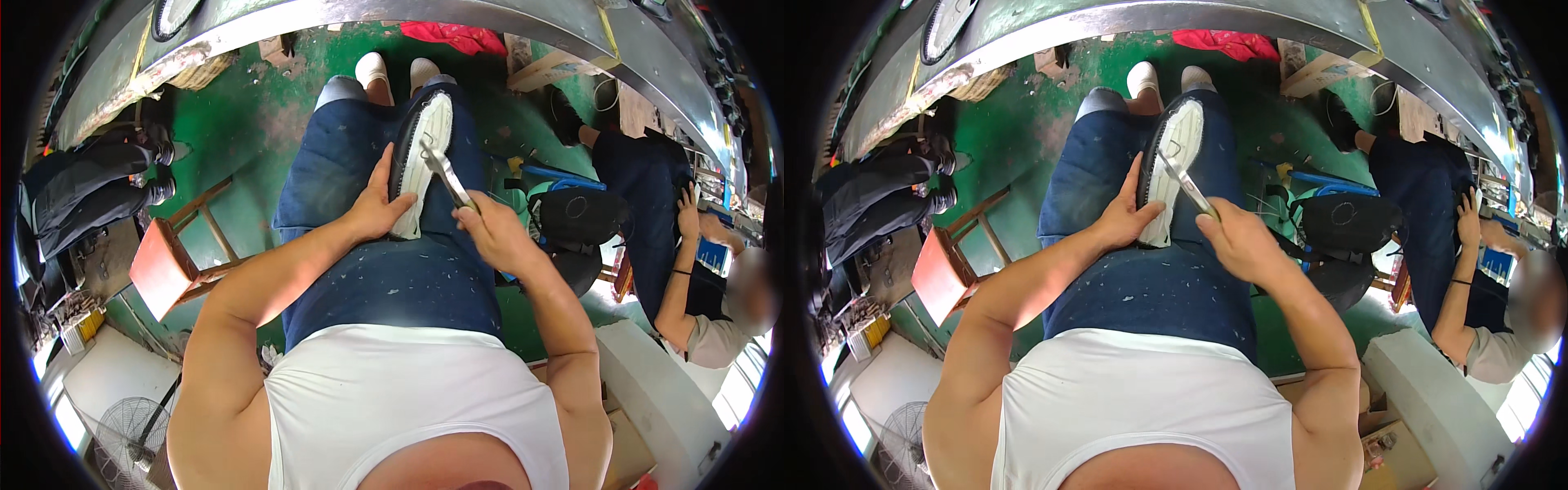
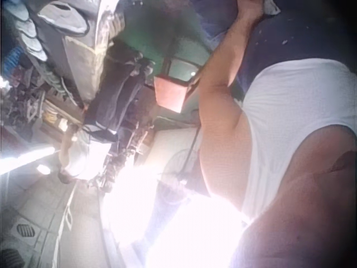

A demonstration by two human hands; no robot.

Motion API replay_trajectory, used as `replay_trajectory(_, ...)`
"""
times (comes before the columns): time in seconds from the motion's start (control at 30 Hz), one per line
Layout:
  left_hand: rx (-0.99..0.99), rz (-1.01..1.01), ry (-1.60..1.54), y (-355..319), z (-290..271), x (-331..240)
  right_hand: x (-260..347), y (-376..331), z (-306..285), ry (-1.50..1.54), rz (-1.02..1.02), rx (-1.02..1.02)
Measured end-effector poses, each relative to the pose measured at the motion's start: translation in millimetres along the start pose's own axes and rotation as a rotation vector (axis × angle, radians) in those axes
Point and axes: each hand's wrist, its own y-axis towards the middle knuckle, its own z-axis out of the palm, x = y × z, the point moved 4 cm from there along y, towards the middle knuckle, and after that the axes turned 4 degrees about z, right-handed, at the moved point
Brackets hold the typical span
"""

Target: Assembling shoe uppers onto lasts and trimming materials on a factory conveyor line.

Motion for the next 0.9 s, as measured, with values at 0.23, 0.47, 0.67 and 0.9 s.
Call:
replay_trajectory(0.23,0.126,0.141,0.246,4.0,-17.1,-33.7,-24.6,24.7,17.8,-0.069,-0.080,-0.092)
replay_trajectory(0.47,0.051,-0.061,-0.258,55.5,-45.6,-29.0,-73.0,19.0,35.2,0.472,0.107,-0.148)
replay_trajectory(0.67,0.000,0.164,-1.053,19.0,-59.0,-166.6,-43.5,5.2,20.3,0.188,0.113,-0.145)
replay_trajectory(0.9,0.175,0.249,-1.124,58.1,-67.0,-202.4,10.2,-10.3,0.9,-0.519,-0.293,-0.404)
